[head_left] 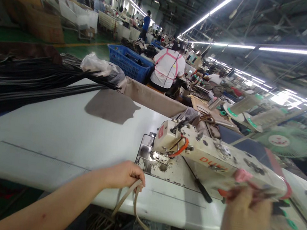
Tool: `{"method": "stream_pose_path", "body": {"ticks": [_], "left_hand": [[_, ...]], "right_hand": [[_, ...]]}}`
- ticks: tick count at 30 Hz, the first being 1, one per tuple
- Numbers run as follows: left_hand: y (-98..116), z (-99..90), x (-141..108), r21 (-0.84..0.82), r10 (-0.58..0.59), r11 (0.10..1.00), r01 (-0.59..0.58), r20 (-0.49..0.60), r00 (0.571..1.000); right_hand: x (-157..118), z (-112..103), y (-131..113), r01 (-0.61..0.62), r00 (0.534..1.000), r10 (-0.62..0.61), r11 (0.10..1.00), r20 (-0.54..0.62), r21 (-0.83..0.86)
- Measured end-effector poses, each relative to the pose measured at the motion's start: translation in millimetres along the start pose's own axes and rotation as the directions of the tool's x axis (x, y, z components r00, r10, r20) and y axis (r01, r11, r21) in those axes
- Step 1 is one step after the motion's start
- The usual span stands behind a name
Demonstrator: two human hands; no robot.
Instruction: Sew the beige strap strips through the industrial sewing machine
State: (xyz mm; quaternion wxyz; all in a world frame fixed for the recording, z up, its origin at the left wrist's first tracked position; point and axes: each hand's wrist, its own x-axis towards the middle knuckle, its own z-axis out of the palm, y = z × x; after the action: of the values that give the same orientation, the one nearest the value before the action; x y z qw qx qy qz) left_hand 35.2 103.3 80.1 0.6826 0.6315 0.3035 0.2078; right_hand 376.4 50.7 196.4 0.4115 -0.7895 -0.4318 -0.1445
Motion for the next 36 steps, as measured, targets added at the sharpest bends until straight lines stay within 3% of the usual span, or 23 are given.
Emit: {"method": "stream_pose_path", "body": {"ticks": [2, 4, 6, 9, 12, 15, 21, 27, 29, 32, 36], "left_hand": [[1, 0.7, -1, 0.017, 0.013, 1.0, -0.013, -0.014, 1.0], [2, 2.2, -2, 0.021, 0.035, 0.999, -0.034, -0.034, 0.999], [2, 4.2, -4, 0.009, 0.046, 0.999, -0.045, -0.059, 0.997], [2, 7.8, -11, -0.045, 0.043, 0.998, -0.048, -0.113, 0.993], [2, 10.0, -25, -0.121, 0.026, 0.991, -0.05, -0.192, 0.981], [5, 9.0, -46, -0.161, 0.014, 0.986, -0.054, -0.243, 0.97], [10, 1.4, -79, -0.193, -0.039, 0.981, 0.003, -0.185, 0.982], [14, -1.0, -81, -0.195, -0.09, 0.981, 0.023, -0.346, 0.934], [14, -1.3, -80, -0.194, -0.089, 0.981, 0.011, -0.396, 0.914], [14, -1.8, -78, -0.219, -0.074, 0.975, -0.032, -0.459, 0.885], [15, -2.4, -77, -0.259, -0.049, 0.96, -0.105, -0.527, 0.849]], "right_hand": [[-61, 17, -16, 0.027, 0.966, -0.024, 1.0, 0.259, -0.01], [-103, 33, -34, 0.074, 0.862, -0.058, 0.997, 0.503, -0.012], [-126, 44, -51, 0.138, 0.75, -0.083, 0.99, 0.656, -0.033], [-137, 52, -74, 0.249, 0.639, -0.112, 0.966, 0.761, -0.067], [-139, 57, -91, 0.348, 0.581, -0.123, 0.931, 0.804, -0.109], [-139, 64, -103, 0.423, 0.561, -0.12, 0.892, 0.819, -0.159], [-138, 80, -122, 0.473, 0.562, -0.094, 0.851, 0.822, -0.226], [-138, 94, -134, 0.447, 0.574, -0.075, 0.863, 0.815, -0.235], [-135, 97, -131, 0.463, 0.547, -0.114, 0.866, 0.83, -0.187], [-127, 95, -124, 0.509, 0.469, -0.23, 0.859, 0.853, -0.049], [-124, 76, -111, 0.549, 0.372, -0.407, 0.821, 0.834, 0.156]]}}
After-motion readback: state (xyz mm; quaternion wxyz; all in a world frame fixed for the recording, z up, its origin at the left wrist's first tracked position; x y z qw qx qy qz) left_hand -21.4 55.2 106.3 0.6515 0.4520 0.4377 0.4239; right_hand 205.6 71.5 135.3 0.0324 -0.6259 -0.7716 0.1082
